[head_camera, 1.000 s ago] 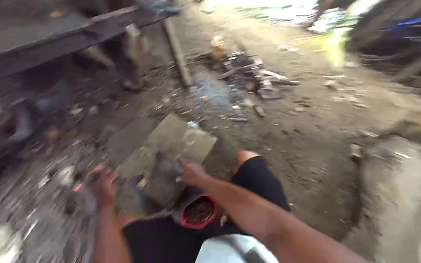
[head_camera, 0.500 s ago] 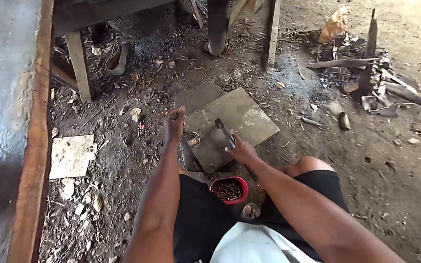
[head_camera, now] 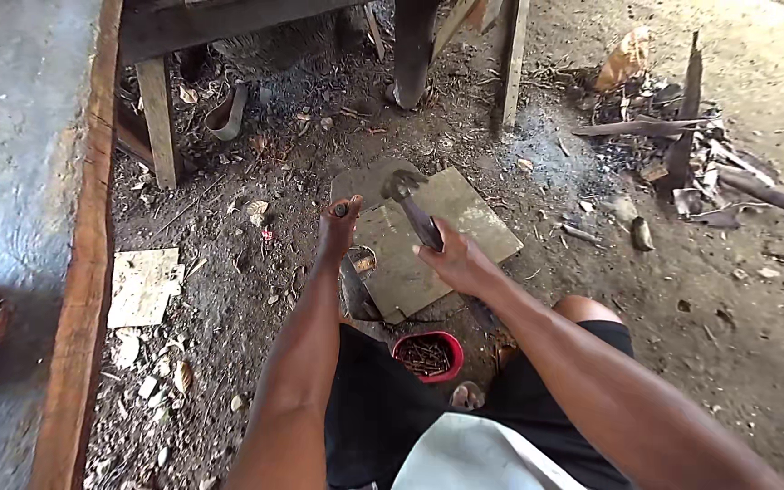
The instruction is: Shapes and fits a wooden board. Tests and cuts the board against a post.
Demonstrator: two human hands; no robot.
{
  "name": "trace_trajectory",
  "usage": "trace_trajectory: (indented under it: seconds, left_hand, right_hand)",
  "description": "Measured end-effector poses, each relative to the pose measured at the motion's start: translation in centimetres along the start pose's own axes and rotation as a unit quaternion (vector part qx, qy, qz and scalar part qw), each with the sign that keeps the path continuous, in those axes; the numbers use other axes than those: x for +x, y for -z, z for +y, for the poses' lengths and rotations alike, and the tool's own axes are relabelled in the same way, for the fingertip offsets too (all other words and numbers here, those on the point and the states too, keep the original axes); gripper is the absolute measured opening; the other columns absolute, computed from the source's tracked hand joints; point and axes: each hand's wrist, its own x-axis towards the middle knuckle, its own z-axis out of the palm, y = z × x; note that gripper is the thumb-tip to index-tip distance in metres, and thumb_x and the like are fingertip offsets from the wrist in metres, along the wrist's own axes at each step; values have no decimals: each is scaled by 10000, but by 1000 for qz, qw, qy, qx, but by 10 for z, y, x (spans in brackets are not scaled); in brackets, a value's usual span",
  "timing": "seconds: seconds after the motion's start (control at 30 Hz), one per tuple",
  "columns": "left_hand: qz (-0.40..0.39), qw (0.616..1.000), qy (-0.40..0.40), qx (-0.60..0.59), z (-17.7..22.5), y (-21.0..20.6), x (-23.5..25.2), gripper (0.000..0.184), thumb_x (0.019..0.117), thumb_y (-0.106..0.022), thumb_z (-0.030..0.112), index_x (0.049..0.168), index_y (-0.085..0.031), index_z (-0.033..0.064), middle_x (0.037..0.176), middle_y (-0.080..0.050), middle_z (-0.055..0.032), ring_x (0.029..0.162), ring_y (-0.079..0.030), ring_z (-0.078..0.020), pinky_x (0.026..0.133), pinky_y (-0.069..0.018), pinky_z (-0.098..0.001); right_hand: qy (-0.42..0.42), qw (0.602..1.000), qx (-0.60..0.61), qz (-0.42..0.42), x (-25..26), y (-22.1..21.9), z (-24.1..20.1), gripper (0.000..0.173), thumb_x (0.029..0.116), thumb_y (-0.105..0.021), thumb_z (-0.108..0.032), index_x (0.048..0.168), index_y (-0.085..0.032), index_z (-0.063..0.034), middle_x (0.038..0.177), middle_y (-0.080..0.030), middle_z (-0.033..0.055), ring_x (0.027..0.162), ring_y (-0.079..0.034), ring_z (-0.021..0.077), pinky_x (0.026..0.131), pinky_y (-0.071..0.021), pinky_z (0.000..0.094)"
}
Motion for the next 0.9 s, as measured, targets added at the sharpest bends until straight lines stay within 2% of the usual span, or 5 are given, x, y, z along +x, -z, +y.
trace_trajectory:
  seconds: [0.23,0.53,0.67,0.8,0.9]
  left_hand:
    - [22,1000,-13,-4,-2,-4,2,419,1023,-616,444,759,-589,119,636,-539,23,536,-521,-102,541,-489,-309]
    - [74,996,-34,24,3,-8,-6,374,1014,-639,418,760,-571,153,640,-516,71,572,-509,-44,596,-485,-281]
    - [85,996,-30,18,-1,-10,-13,347,1006,-645,401,793,-606,130,673,-543,53,604,-526,-56,621,-494,-294]
    - [85,996,28,2,-2,-10,-21,126,965,-654,165,1004,-701,55,785,-659,-19,668,-618,-92,660,-557,-322]
    - [75,996,19,38,7,-10,-19,313,1025,-624,326,839,-653,75,674,-571,12,585,-541,-82,593,-505,-313]
  right_hand:
    - [204,968,3,145,-41,63,-83,513,1046,-560,-449,1458,-441,-167,736,-633,14,512,-616,154,440,-546,378]
    - [297,925,78,222,-56,65,-109,539,1058,-564,-393,1484,-414,-99,860,-656,-3,575,-642,88,447,-578,311]
    - [249,955,19,159,-31,20,-78,503,1047,-564,-408,1431,-451,-104,751,-619,11,545,-603,148,457,-543,377]
    - [73,985,-129,-86,-2,5,-57,471,1056,-517,-489,1383,-467,-153,863,-660,100,784,-690,301,683,-576,540]
    - [151,985,-82,12,-31,35,-75,477,1053,-533,-491,1397,-490,-163,743,-627,48,624,-643,230,552,-550,463]
